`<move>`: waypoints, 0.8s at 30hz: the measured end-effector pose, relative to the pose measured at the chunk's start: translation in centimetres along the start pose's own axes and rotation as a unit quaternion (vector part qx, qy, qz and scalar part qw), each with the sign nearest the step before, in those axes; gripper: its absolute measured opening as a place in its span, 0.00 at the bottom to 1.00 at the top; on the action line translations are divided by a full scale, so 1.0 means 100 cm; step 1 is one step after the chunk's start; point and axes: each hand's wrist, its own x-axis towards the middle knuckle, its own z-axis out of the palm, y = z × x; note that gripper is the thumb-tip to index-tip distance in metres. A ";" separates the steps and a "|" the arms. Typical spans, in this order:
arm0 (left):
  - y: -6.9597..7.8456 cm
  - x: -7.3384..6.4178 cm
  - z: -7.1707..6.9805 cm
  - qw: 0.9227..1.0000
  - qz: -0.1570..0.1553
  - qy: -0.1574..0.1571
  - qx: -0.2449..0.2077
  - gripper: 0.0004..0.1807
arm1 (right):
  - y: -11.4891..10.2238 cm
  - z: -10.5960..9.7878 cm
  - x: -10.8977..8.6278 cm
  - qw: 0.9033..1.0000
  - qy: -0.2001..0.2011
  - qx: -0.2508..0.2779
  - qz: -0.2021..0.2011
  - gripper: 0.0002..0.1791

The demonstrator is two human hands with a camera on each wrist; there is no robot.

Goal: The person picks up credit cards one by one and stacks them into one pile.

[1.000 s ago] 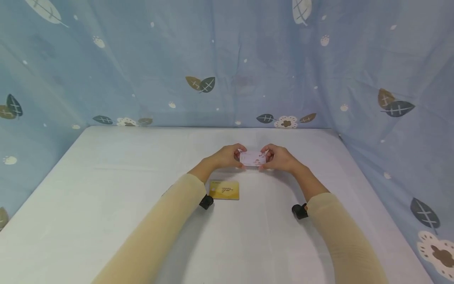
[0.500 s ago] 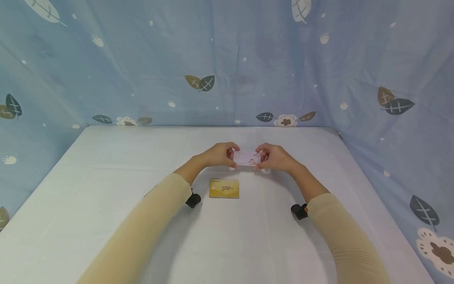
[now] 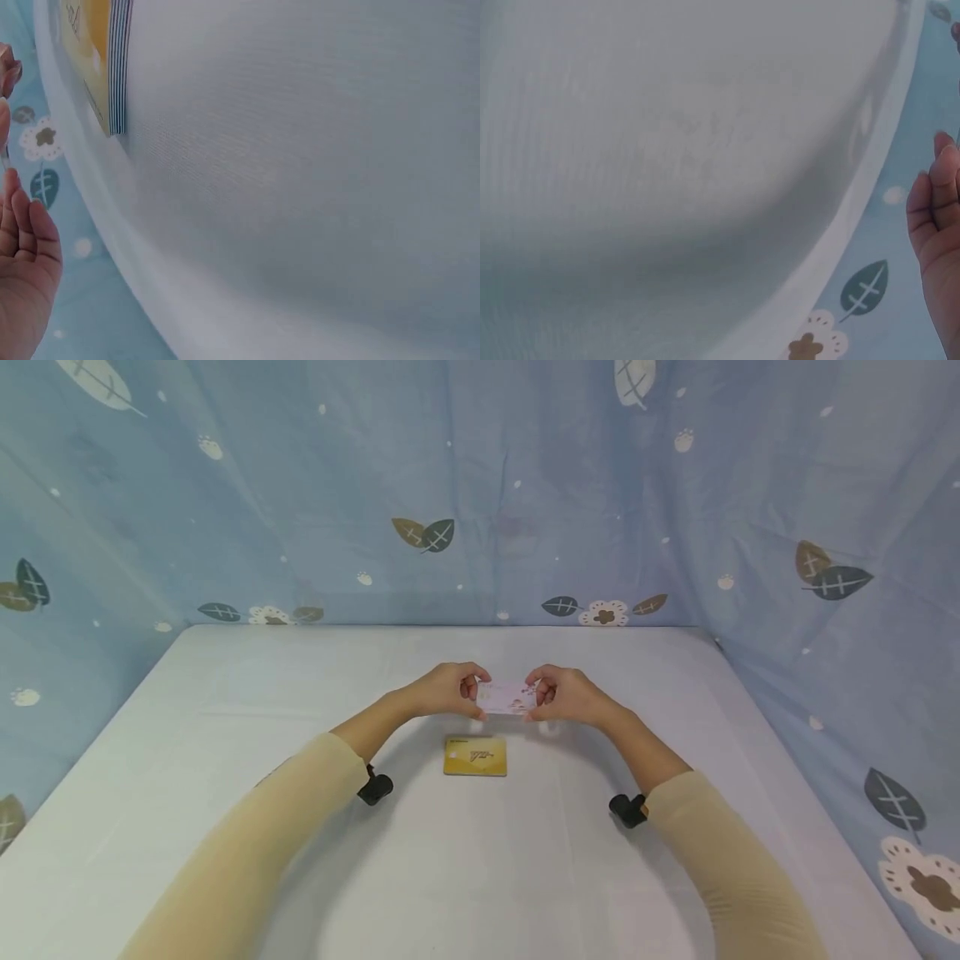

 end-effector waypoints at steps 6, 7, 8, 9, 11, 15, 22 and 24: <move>0.002 -0.014 -0.003 1.000 0.005 0.009 0.000 0.33 | -0.008 0.006 -0.004 1.000 0.002 0.006 -0.018 0.32; 0.002 -0.016 -0.004 1.000 0.005 0.010 0.000 0.33 | -0.009 0.006 -0.005 1.000 0.003 0.008 -0.023 0.31; 0.002 -0.019 -0.004 1.000 0.005 0.012 -0.001 0.33 | -0.011 0.007 -0.006 1.000 0.003 0.008 -0.028 0.31; 0.003 -0.021 -0.005 1.000 0.006 0.013 -0.003 0.33 | -0.013 0.008 -0.007 0.999 0.003 0.009 -0.033 0.31; 0.003 -0.026 -0.006 1.000 0.006 0.014 -0.008 0.33 | -0.015 0.009 -0.008 0.999 0.002 0.007 -0.041 0.31; 0.004 -0.036 -0.007 1.000 0.006 0.014 -0.016 0.32 | -0.022 0.012 -0.012 0.999 0.001 0.002 -0.047 0.30; 0.005 -0.054 -0.007 1.000 0.013 0.022 -0.011 0.33 | -0.031 0.020 -0.021 0.999 0.000 0.009 -0.049 0.31; 0.006 -0.059 -0.007 1.000 0.015 0.025 -0.011 0.33 | -0.034 0.022 -0.023 0.998 -0.003 0.015 -0.054 0.31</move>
